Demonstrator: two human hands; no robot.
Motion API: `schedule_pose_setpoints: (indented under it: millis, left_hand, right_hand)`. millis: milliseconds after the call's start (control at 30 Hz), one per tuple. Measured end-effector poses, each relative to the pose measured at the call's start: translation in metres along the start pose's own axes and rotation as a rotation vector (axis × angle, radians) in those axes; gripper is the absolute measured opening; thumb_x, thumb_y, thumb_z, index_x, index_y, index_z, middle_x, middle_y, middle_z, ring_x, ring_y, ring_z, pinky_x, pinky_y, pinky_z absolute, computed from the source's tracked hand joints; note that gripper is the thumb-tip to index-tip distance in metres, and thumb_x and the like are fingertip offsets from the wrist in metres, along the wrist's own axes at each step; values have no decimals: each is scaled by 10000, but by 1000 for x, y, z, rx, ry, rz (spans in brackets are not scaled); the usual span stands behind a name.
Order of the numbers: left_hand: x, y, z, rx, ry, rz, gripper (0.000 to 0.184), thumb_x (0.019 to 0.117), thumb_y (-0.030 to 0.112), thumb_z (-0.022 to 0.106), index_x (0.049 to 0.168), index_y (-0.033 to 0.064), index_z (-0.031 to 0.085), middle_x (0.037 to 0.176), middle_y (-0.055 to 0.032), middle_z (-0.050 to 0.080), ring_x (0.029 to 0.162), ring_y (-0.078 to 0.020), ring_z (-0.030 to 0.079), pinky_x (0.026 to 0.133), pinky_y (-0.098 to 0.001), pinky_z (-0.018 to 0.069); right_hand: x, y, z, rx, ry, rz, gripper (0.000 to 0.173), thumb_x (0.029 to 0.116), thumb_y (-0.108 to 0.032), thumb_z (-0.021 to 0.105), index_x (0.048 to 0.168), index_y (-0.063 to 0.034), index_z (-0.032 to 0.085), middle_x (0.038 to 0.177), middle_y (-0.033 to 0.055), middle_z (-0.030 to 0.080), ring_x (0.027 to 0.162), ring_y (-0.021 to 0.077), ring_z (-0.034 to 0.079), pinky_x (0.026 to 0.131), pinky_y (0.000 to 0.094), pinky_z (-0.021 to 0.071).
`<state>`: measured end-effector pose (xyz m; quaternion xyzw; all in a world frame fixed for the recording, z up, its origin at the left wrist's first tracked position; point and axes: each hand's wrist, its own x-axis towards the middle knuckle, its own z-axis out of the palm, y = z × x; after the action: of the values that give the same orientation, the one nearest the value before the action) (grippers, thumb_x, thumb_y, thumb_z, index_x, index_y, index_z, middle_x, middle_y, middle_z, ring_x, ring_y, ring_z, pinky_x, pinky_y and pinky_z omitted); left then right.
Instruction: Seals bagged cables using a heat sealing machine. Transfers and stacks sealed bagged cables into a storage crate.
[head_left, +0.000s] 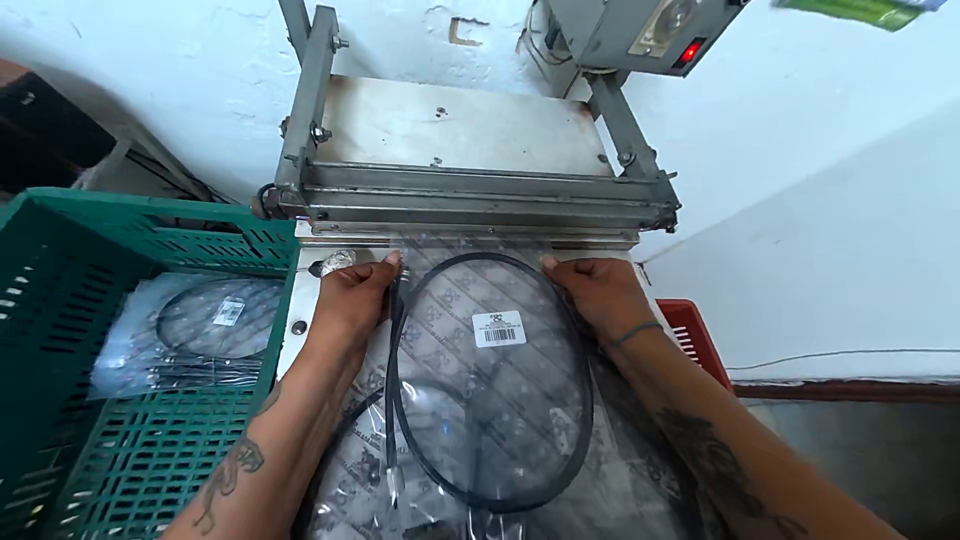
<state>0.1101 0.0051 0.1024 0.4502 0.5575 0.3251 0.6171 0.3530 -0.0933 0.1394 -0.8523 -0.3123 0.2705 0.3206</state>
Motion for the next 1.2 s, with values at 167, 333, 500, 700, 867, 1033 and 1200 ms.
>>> schedule_pose_setpoints:
  millis: [167,333,500,700,867,1033,1200]
  left_hand:
    - [-27,8,-1,195,-10,133,365,1037,374,595,874,67,706,746,-40,641,662,-124,597,656,-342,527]
    - [-138,-20,-67,816,8,512,729,931,613,620,1462,117,564,1466,-130,575,1339,-320,558,1080,-569,464]
    - [-180,-53,-88,1030,89,170,1052,922,544,678,1563,-129,186,1394,-413,498,1188,-599,569,978,-711,455]
    - [-185,-66,-138,858,150,314,480,1007,232,635,1281,-153,554,1078,-274,698,952,-339,714,866,-519,581]
    - [-158,-43,-162,144,18,467,518,931,3,633,1412,13,443,1142,111,701,1018,-21,685,908,-250,590]
    - [-110,-14,-113,128,31,208,306,1076,240,459,895,173,697,729,83,681,604,-15,636,553,-207,565]
    - [-75,-2,-82,-15,-153,5,330,1074,179,488,874,102,739,742,-8,715,603,-49,660,543,-197,565]
  right_hand:
    - [-16,-9,-19,-121,-9,-52,332,1011,-346,656,935,-40,763,819,133,688,744,261,626,704,513,496]
    - [-110,28,-51,-477,397,-629,409,1006,-390,620,1257,-71,673,1103,123,734,966,281,713,842,575,552]
    - [-167,35,34,-535,-134,-1272,438,992,-565,538,1145,-199,722,1318,71,675,1358,302,549,1153,602,375]
    - [-174,59,27,-565,-331,-1321,436,1030,-573,459,975,-215,703,1149,8,691,1318,254,555,1198,585,290]
    - [-187,52,20,32,-386,-854,728,956,-483,681,1421,57,530,1469,223,548,1322,230,589,1092,363,511]
    - [-184,24,34,445,-240,-431,291,998,-242,664,1111,23,708,875,17,744,740,35,695,675,212,603]
    - [-164,20,12,349,-29,-399,155,976,-186,675,877,-83,736,691,-73,697,593,-21,652,541,152,564]
